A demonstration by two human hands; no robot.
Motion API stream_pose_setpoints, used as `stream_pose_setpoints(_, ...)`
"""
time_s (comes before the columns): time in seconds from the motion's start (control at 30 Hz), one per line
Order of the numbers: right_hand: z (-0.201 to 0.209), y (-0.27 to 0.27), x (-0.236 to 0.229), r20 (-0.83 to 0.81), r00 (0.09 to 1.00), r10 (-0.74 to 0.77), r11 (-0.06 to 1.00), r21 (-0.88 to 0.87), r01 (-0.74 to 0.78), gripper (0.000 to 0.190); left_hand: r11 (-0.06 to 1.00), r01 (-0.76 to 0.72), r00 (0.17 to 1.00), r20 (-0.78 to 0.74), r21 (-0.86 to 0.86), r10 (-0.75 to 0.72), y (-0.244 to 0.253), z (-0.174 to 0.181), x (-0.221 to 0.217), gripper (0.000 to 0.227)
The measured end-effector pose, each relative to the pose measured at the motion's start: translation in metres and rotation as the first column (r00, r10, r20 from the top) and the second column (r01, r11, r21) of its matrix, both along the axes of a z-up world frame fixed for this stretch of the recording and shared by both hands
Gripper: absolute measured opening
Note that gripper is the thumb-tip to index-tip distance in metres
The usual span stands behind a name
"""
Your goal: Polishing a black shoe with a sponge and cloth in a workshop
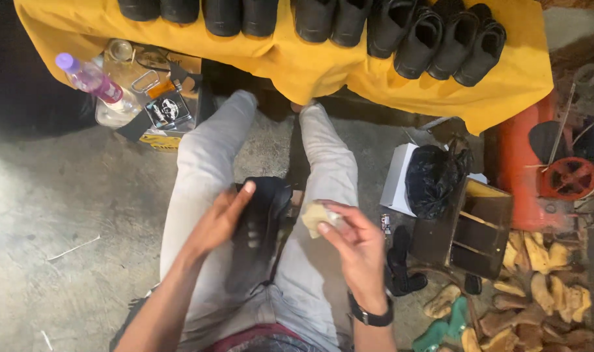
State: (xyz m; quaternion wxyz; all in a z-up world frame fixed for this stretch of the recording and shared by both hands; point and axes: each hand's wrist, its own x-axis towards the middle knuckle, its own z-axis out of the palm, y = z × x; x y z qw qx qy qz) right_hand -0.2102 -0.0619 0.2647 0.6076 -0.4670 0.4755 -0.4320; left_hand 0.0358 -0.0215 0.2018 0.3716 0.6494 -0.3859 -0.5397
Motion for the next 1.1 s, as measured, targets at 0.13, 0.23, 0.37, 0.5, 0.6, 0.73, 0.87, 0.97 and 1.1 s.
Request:
stream_pose_setpoints(0.13,-0.013,0.004,0.016,-0.068,0.993,0.099,0.99,-0.095,-0.105,0.022,0.998,0.067,0.992,-0.106,0.007,-0.066,-0.008,-0.003,0.018,0.062)
stream_pose_setpoints(0.23,-0.024,0.01,0.025,-0.052,0.994,0.099,0.991,-0.08,-0.103,0.016,0.991,0.13,0.986,-0.099,-0.026,-0.132,-0.002,-0.014,0.024,0.062)
stream_pose_setpoints(0.37,-0.052,0.003,0.033,-0.103,0.994,0.047,0.982,-0.177,-0.065,0.02,0.979,0.19,0.975,-0.101,-0.077,-0.198,-0.002,-0.034,0.025,0.064)
stream_pose_setpoints(0.5,-0.041,-0.005,0.049,-0.281,0.957,0.068,0.931,-0.328,-0.162,0.017,0.896,0.302,0.943,-0.036,-0.324,-0.331,-0.028,-0.035,0.026,0.054)
stream_pose_setpoints(0.6,-0.043,-0.006,0.055,-0.349,0.937,0.032,0.916,-0.364,-0.167,0.018,0.75,0.407,0.912,0.188,-0.521,-0.364,-0.046,-0.022,0.034,0.056)
stream_pose_setpoints(0.73,-0.034,0.001,0.069,-0.38,0.925,0.029,0.891,-0.409,-0.196,0.02,0.752,0.582,0.812,0.173,-0.311,-0.557,-0.052,-0.031,0.055,0.041)
stream_pose_setpoints(0.87,-0.045,0.01,0.079,-0.38,0.925,0.001,0.877,-0.445,-0.184,0.016,0.573,0.723,0.682,0.535,-0.386,-0.499,-0.049,-0.047,0.063,0.05)
stream_pose_setpoints(0.97,-0.039,0.017,0.081,-0.449,0.894,-0.012,0.866,-0.451,-0.215,0.017,0.796,0.589,0.805,0.01,-0.14,-0.593,-0.058,-0.001,0.071,0.071)
stream_pose_setpoints(1.1,-0.05,0.017,0.087,-0.473,0.88,0.047,0.845,-0.451,-0.287,0.022,0.817,0.573,0.791,0.223,0.053,-0.57,-0.055,-0.003,0.069,0.068)
